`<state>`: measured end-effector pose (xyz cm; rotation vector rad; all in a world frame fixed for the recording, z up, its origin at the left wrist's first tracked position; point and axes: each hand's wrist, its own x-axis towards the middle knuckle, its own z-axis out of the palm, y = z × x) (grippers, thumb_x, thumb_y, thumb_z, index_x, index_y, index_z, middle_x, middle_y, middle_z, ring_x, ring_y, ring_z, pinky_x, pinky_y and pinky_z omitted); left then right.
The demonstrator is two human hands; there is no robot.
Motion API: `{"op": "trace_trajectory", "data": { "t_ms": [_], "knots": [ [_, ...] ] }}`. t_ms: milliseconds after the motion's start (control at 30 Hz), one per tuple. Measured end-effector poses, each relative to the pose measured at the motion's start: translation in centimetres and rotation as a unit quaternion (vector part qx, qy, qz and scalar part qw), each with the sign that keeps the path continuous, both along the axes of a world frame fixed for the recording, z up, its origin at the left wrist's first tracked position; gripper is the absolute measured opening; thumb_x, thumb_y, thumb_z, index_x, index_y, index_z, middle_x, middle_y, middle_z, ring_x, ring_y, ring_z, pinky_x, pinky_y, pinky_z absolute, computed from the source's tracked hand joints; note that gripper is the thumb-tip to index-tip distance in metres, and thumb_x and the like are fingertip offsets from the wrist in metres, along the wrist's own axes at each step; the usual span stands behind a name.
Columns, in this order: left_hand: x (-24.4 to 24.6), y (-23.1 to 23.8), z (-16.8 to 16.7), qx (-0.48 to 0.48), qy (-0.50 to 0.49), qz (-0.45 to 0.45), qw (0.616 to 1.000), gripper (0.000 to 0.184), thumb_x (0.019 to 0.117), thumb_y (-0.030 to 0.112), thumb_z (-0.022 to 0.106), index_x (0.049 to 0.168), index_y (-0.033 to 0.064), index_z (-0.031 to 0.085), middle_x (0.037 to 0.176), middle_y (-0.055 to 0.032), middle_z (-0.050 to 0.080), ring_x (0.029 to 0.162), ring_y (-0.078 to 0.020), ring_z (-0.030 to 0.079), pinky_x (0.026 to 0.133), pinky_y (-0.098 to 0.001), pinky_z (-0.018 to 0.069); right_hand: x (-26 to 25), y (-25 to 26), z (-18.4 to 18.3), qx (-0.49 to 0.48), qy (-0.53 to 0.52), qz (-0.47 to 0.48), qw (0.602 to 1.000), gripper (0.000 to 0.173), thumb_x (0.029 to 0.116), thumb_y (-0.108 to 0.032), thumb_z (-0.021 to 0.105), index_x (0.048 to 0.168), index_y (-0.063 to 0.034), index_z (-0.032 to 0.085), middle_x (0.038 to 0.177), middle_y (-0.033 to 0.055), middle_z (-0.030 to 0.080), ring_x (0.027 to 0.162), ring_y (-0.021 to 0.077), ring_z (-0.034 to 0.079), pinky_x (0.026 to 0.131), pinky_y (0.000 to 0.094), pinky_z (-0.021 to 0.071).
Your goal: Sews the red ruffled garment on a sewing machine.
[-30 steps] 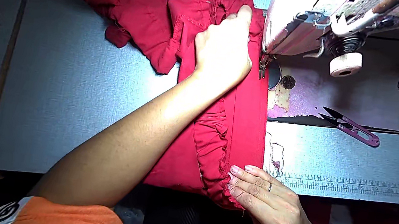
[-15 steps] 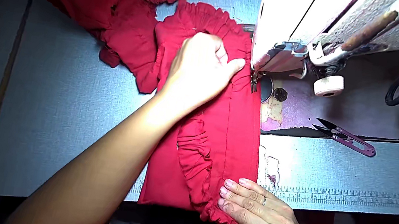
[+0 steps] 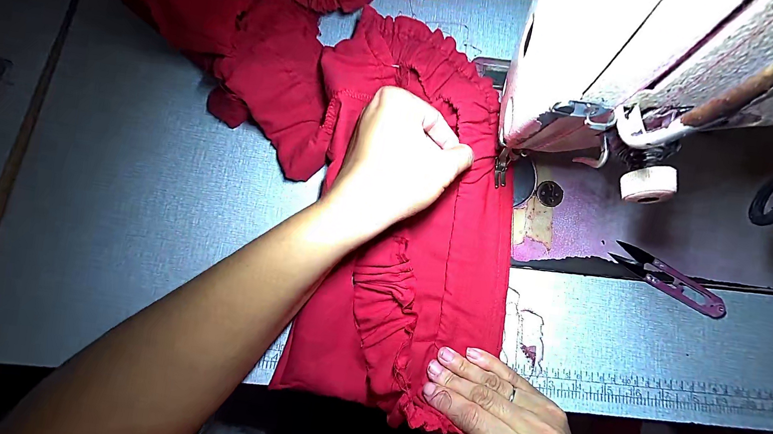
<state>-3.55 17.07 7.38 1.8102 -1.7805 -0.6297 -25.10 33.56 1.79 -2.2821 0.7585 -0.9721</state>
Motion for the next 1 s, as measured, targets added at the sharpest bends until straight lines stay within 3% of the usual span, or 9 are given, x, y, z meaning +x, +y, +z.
{"op": "trace_trajectory", "data": {
  "t_ms": [133, 233, 333, 400, 533, 667, 833, 933, 1000],
  "knots": [
    [-0.6, -1.4, -1.4, -0.082, -0.087, 0.005, 0.993, 0.031, 0.0882, 0.024, 0.062, 0.063, 0.0143, 0.046, 0.063, 0.0001, 0.047, 0.063, -0.0156, 0.05, 0.059, -0.0387, 0.0362, 0.1, 0.2, 0.1, -0.004, -0.001, -0.012, 1.0, 0.028, 0.102, -0.002, 0.048, 0.105, -0.0027, 0.075, 0.114, 0.0121, 0.077, 0.123, 0.0197, 0.067, 0.116, 0.0317, 0.0438],
    [-1.4, -1.8, -1.6, -0.082, -0.139, 0.014, 0.987, 0.024, 0.0903, 0.028, 0.059, 0.076, 0.0099, 0.052, 0.072, -0.0076, 0.056, 0.074, -0.0259, 0.061, 0.061, -0.0457, 0.0412, 0.2, 0.2, 0.2, -0.007, 0.001, -0.019, 1.0, 0.027, 0.1009, -0.001, 0.049, 0.101, -0.0024, 0.075, 0.112, 0.0125, 0.078, 0.122, 0.0196, 0.068, 0.115, 0.0306, 0.0437],
    [-2.3, -1.4, -1.8, -0.075, -0.208, 0.01, 0.975, 0.03, 0.0947, 0.03, 0.051, 0.101, 0.0038, 0.063, 0.1, -0.0173, 0.069, 0.093, -0.0375, 0.069, 0.065, -0.0543, 0.0456, 0.3, 0.3, 0.2, -0.016, 0.003, -0.021, 1.0, 0.027, 0.1006, 0.0, 0.048, 0.102, -0.0025, 0.075, 0.113, 0.0126, 0.078, 0.122, 0.0198, 0.068, 0.115, 0.0311, 0.0437],
    [-2.9, -1.1, -1.3, -0.054, -0.24, 0.001, 0.969, 0.035, 0.0968, 0.027, 0.049, 0.116, 0.0013, 0.063, 0.116, -0.02, 0.068, 0.096, -0.041, 0.069, 0.065, -0.0574, 0.0464, 0.3, 0.2, 0.1, -0.022, 0.005, -0.022, 1.0, 0.027, 0.1006, 0.0, 0.049, 0.103, -0.0025, 0.075, 0.113, 0.0126, 0.078, 0.122, 0.02, 0.068, 0.115, 0.0312, 0.0443],
    [-3.4, -1.2, -1.2, -0.033, -0.261, 0.01, 0.965, 0.035, 0.0973, 0.024, 0.051, 0.121, -0.0007, 0.059, 0.122, -0.0208, 0.065, 0.094, -0.0398, 0.07, 0.064, -0.0554, 0.0487, 0.4, 0.3, 0.0, -0.022, 0.005, -0.022, 1.0, 0.027, 0.1008, -0.001, 0.049, 0.105, -0.0031, 0.076, 0.113, 0.0126, 0.078, 0.121, 0.0196, 0.068, 0.115, 0.0309, 0.0444],
    [-3.5, -1.6, -1.8, -0.088, -0.236, 0.006, 0.968, 0.046, 0.0968, 0.017, 0.055, 0.137, -0.0059, 0.049, 0.129, -0.0275, 0.059, 0.122, -0.0422, 0.061, 0.094, -0.0526, 0.0507, 0.7, 0.2, 0.2, -0.007, 0.003, -0.019, 1.0, 0.028, 0.1014, -0.002, 0.049, 0.106, -0.0029, 0.076, 0.115, 0.0125, 0.077, 0.122, 0.0198, 0.068, 0.115, 0.0318, 0.0447],
    [-3.0, -1.6, -2.1, -0.148, -0.215, -0.082, 0.962, 0.027, 0.0954, 0.007, 0.057, 0.119, 0.0012, 0.069, 0.123, -0.0219, 0.065, 0.119, -0.0403, 0.061, 0.095, -0.0515, 0.0482, 0.8, 0.3, 0.0, -0.016, 0.001, -0.021, 1.0, 0.031, 0.1011, -0.002, 0.046, 0.107, -0.0021, 0.076, 0.115, 0.0122, 0.077, 0.122, 0.0202, 0.068, 0.115, 0.0323, 0.0444],
    [-2.3, -1.2, -2.3, -0.183, -0.186, -0.104, 0.96, 0.018, 0.0956, 0.002, 0.056, 0.106, 0.0012, 0.071, 0.109, -0.0176, 0.067, 0.109, -0.0363, 0.064, 0.094, -0.0482, 0.0501, 0.8, 0.1, -0.1, -0.013, -0.006, -0.02, 1.0, 0.032, 0.1017, -0.003, 0.045, 0.109, -0.0033, 0.076, 0.116, 0.011, 0.077, 0.123, 0.0189, 0.067, 0.115, 0.0323, 0.0439],
    [-1.5, -0.5, -2.4, -0.186, -0.172, -0.113, 0.961, 0.019, 0.1003, 0.01, 0.054, 0.105, 0.0035, 0.072, 0.104, -0.0144, 0.067, 0.105, -0.0339, 0.064, 0.09, -0.0464, 0.0497, 0.7, 0.0, -0.1, 0.0, -0.019, -0.018, 1.0, 0.033, 0.1015, -0.003, 0.044, 0.11, -0.0032, 0.076, 0.116, 0.0106, 0.077, 0.124, 0.0186, 0.067, 0.116, 0.0329, 0.0442]
  ]
}}
